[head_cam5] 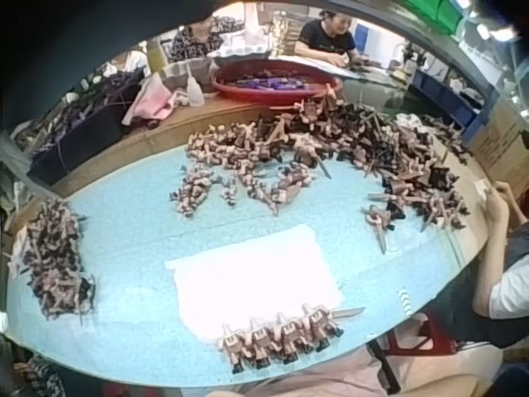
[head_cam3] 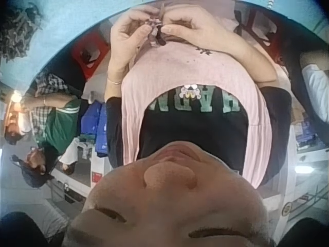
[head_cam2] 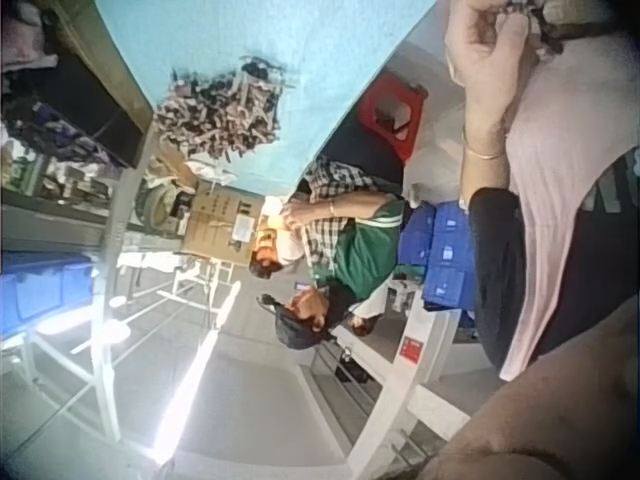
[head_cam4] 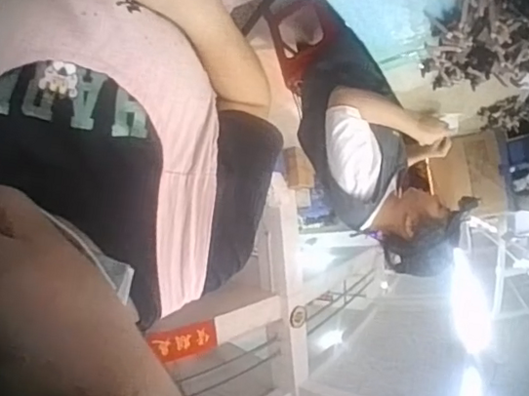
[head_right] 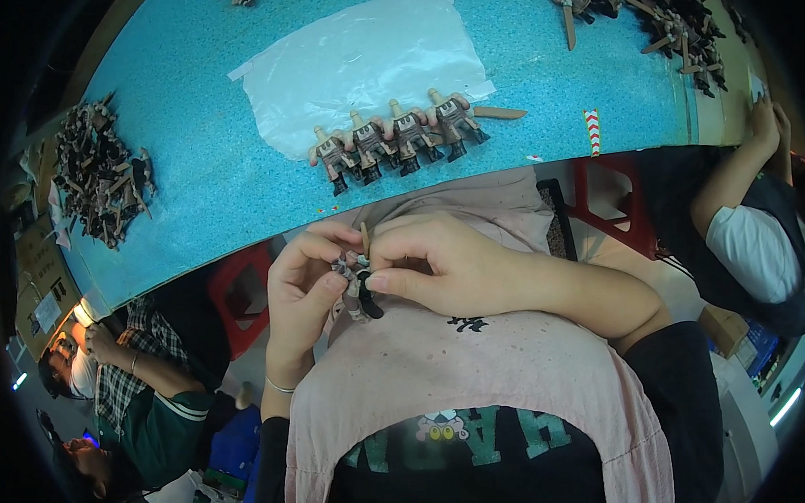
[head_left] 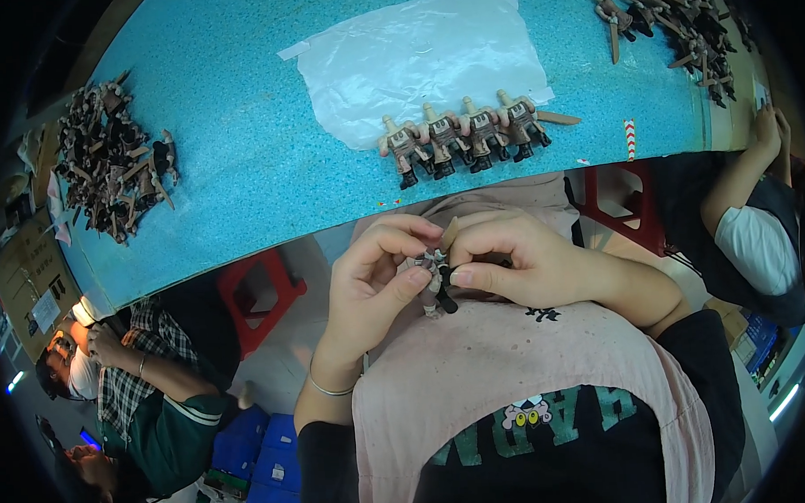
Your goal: The person applies glue from a bottle to toy figurine parts, then repeatedly attaches pieces together by hand to assemble the figurines.
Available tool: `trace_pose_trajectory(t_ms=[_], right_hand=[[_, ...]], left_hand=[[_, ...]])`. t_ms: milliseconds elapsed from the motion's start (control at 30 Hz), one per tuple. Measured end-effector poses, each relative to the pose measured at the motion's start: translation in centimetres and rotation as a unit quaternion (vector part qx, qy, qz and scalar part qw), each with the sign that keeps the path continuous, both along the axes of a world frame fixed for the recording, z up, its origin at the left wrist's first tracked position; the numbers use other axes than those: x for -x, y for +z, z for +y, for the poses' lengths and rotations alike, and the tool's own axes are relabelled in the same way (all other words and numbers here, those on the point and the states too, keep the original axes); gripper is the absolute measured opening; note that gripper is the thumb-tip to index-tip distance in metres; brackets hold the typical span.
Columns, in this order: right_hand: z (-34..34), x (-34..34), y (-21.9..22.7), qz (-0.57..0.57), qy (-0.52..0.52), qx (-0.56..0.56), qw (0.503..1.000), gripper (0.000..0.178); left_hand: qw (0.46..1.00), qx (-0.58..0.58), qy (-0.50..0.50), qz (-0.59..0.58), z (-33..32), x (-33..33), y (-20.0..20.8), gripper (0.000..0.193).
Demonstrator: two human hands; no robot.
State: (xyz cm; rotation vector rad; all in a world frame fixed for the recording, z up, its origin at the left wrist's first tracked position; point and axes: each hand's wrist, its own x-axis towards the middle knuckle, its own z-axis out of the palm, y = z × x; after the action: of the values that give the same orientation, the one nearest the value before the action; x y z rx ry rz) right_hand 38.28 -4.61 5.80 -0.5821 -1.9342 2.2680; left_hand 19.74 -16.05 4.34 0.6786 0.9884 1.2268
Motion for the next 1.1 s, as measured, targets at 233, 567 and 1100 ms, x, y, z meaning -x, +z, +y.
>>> trace_pose_trajectory(t_ms=[233,567,1100], right_hand=[[-0.1,0.0,-0.6,0.007,-0.028,-0.046,0.999,0.019],[0.0,0.7,0.4,0.014,-0.080,-0.122,0.989,0.029],[-0.2,1.5,0.6,0.095,-0.105,-0.191,0.971,0.044]], left_hand=[[0.999,0.000,0.035,0.012,-0.4,-1.5,-0.1,0.018],[0.975,-0.065,0.154,0.148,0.1,-1.5,0.5,0.054],[0.998,-0.036,0.009,0.051,0.8,-0.6,0.6,0.046]])
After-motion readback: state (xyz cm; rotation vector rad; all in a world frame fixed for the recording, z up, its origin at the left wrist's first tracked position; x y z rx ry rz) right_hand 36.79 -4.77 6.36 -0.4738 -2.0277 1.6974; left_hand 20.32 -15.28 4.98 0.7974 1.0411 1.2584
